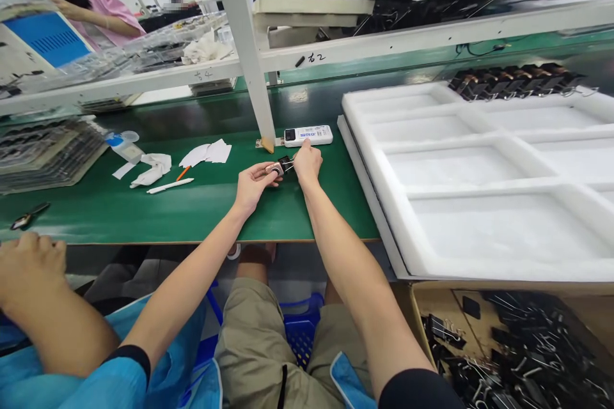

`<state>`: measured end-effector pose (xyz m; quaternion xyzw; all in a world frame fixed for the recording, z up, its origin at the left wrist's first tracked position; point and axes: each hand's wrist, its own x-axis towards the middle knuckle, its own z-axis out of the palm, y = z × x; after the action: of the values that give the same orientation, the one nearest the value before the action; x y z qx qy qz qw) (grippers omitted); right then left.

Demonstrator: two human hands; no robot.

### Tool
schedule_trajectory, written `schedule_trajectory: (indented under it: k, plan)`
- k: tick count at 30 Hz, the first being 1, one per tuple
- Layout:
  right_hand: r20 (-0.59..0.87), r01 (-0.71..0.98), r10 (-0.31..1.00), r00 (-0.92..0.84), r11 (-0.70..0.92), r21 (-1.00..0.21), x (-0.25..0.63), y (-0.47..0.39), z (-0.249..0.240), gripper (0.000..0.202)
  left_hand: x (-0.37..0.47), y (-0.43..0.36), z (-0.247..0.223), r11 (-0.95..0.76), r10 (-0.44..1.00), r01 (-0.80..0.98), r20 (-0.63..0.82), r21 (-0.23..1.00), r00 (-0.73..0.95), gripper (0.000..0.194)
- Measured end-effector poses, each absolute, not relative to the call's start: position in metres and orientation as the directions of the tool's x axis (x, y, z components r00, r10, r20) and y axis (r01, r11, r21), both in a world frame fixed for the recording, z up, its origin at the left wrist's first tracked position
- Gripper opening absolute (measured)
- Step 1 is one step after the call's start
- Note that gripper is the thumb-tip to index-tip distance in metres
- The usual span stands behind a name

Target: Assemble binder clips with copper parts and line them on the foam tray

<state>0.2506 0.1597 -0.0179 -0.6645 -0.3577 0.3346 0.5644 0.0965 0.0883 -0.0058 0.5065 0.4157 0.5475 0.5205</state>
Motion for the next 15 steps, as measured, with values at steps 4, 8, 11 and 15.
schedule_trajectory:
  k: [4,8,11,15]
  plan:
    - [-0.053,0.094,0.848,0.527,-0.12,-0.988,0.245,0.154,-0.012,0.062,0.098,0.088,-0.005,-0.109,0.992,-0.154,0.117,0.982,0.039,0.05]
    - [-0.051,0.101,0.84,0.54,-0.125,-0.987,0.244,0.148,-0.006,0.058,0.098,0.087,-0.006,-0.107,0.993,-0.153,0.114,0.982,0.036,0.051]
    - [-0.055,0.114,0.851,0.522,-0.134,-0.984,0.245,0.146,-0.004,0.058,0.098,0.087,-0.006,-0.119,0.992,-0.153,0.124,0.981,0.022,0.051]
    - [-0.041,0.217,0.889,0.456,-0.156,-0.964,0.244,0.145,0.003,0.065,0.097,0.091,-0.007,-0.133,0.991,-0.14,0.136,0.981,0.012,0.052]
